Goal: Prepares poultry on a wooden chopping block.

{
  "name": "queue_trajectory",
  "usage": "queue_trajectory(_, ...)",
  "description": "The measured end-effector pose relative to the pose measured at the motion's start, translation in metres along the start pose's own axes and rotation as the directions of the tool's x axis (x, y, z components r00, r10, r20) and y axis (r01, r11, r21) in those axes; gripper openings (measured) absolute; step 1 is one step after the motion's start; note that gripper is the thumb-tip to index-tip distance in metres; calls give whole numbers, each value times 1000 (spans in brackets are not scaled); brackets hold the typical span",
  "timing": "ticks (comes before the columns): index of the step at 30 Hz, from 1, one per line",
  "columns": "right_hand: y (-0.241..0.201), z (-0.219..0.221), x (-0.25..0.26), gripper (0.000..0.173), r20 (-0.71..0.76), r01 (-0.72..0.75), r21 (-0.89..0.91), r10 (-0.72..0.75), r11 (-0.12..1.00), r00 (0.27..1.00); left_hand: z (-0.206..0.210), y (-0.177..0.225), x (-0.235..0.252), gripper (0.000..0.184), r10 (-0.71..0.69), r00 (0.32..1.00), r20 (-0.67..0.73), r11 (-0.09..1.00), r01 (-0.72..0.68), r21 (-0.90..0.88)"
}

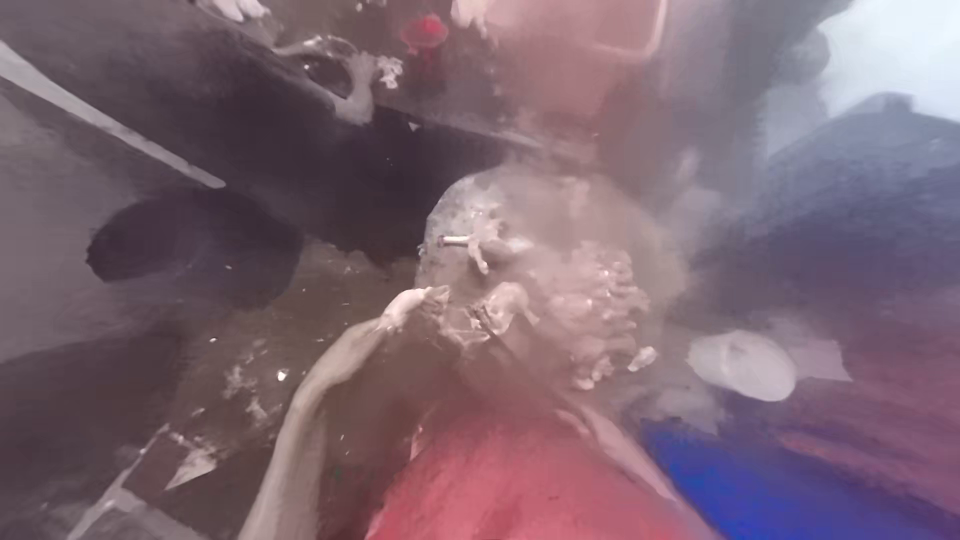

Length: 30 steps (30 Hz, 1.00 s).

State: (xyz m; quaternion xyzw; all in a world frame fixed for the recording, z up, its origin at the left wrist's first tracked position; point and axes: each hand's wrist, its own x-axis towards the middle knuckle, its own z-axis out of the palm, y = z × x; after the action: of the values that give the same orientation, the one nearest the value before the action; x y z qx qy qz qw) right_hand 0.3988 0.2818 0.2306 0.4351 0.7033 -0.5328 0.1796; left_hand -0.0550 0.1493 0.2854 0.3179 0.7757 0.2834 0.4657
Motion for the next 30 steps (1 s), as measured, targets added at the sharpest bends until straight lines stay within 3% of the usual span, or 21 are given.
queue_trajectory(5,-23,-3,13,46,-76,291,91,-284,952,956,-9,12,-10,34,-62,997,45,998,63,-12)
queue_trajectory(8,-43,-8,29,49,38,192,69,-195,979,980,-14,12,-11,32,-27,998,52,999,28,-33)
queue_trajectory(11,-13,6,45,48,81,179,11,-179,984,980,-20,5,11,31,6,997,72,995,2,-104)
queue_trajectory(14,13,2,26,48,69,180,-95,-173,979,982,-1,5,59,28,7,991,131,950,34,-310)
queue_trajectory(15,19,-2,17,49,68,155,-170,-145,973,987,8,5,81,29,37,992,121,965,-4,-262)
queue_trajectory(17,35,-8,1,49,33,79,-320,-72,944,997,30,14,120,34,75,997,-16,988,-73,135)
queue_trajectory(19,47,-14,-11,47,-14,14,-403,-22,915,1000,62,34,140,37,202,966,-161,885,-110,452)
queue_trajectory(21,55,-11,-20,44,-65,-19,-425,-10,905,998,99,56,134,30,343,936,-74,783,-242,573)
queue_trajectory(23,61,-1,-28,43,-102,-48,-409,7,911,995,141,64,122,32,360,922,144,696,-368,617)
queue_trajectory(25,65,6,-28,42,-151,-64,-413,0,908,988,178,62,121,40,364,893,266,602,-443,664)
queue_trajectory(27,76,18,-30,40,-209,-68,-425,-25,902,978,205,52,127,42,334,904,266,554,-417,721)
queue_trajectory(30,98,27,-44,40,-235,-38,-302,-36,953,971,212,58,124,38,271,935,228,536,-344,771)
